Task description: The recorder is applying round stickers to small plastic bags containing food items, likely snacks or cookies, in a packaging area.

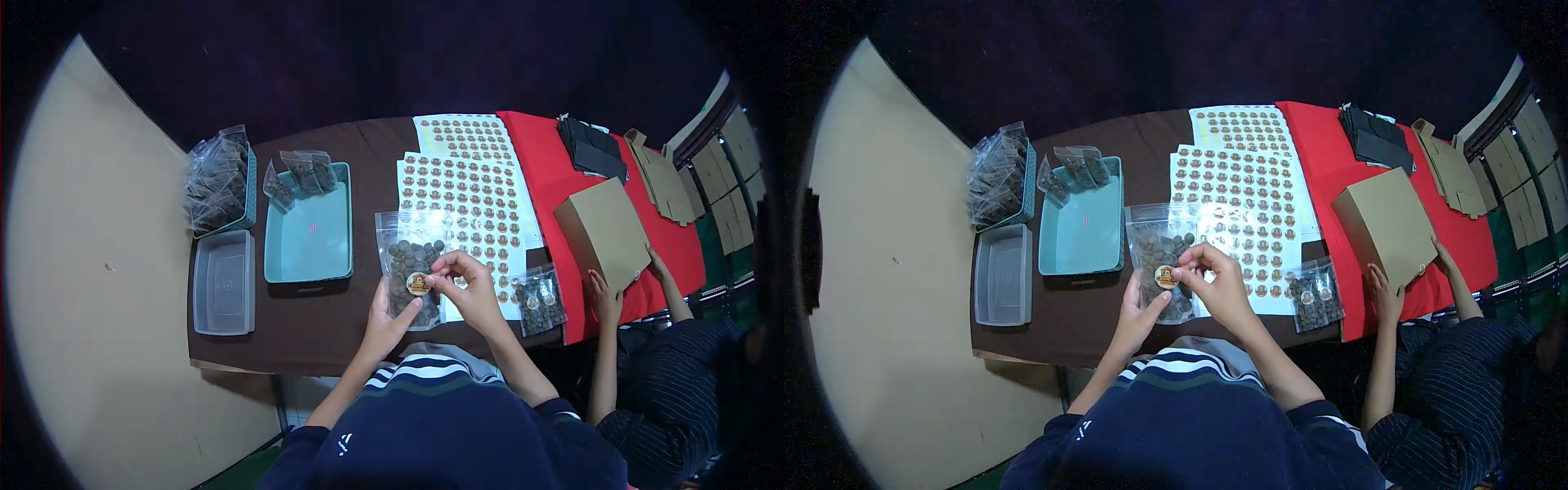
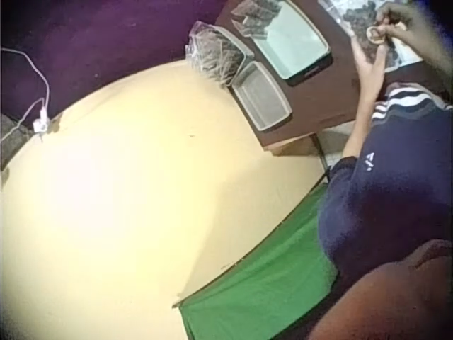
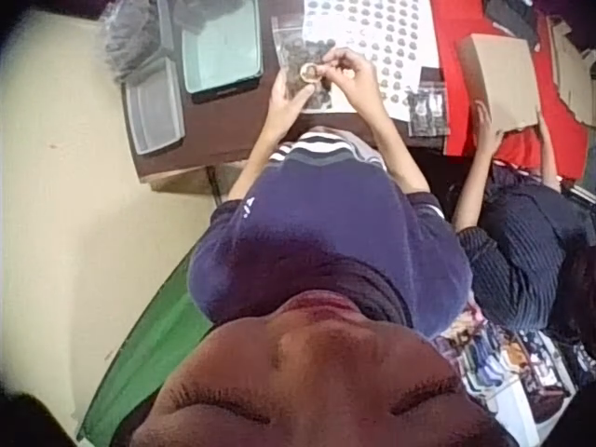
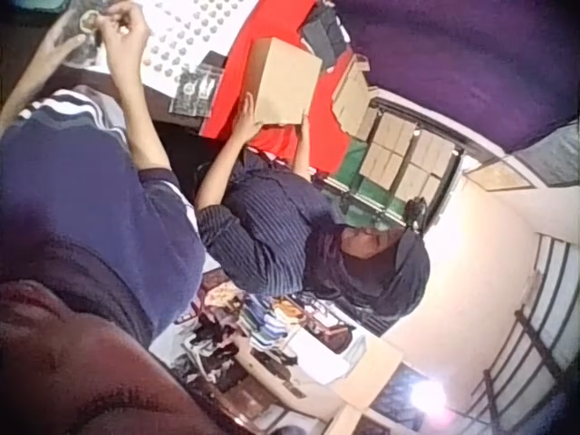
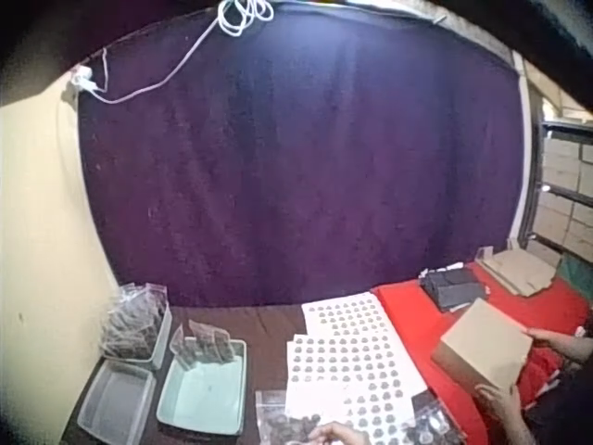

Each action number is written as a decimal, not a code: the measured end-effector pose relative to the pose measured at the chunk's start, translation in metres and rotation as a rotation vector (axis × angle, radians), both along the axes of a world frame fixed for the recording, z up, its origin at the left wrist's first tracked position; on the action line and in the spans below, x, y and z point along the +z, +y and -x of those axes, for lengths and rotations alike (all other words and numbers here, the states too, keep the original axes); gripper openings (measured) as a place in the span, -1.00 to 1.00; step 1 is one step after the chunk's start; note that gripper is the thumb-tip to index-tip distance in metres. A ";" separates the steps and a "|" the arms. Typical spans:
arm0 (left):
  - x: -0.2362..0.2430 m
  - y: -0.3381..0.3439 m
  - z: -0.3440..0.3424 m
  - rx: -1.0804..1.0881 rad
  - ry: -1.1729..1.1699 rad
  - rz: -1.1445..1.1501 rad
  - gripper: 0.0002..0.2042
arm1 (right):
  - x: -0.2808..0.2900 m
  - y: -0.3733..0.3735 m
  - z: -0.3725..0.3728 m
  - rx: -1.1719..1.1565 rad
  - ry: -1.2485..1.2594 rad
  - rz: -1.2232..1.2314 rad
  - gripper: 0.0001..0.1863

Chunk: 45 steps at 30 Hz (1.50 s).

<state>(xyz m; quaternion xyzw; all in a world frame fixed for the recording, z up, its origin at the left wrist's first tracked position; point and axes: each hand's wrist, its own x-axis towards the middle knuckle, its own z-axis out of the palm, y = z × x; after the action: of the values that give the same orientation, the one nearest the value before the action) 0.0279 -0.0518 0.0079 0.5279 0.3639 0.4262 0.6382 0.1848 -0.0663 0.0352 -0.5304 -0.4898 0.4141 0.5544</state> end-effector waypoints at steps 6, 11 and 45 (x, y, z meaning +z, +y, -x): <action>-0.002 0.002 -0.002 0.030 0.009 -0.022 -0.53 | 0.000 0.001 0.001 -0.005 -0.025 0.007 -0.84; -0.013 0.004 0.000 0.045 0.024 -0.040 -0.56 | -0.002 0.004 0.001 -0.011 -0.039 -0.010 -0.84; -0.010 0.013 0.000 0.108 -0.063 0.070 -0.70 | -0.030 0.009 0.007 -0.125 -0.078 0.064 -0.57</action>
<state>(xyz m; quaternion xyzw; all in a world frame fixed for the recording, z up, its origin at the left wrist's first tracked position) 0.0281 -0.0392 -0.0024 0.4710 0.3864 0.4634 0.6435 0.1774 -0.0568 0.0052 -0.5932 -0.4633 0.3730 0.5425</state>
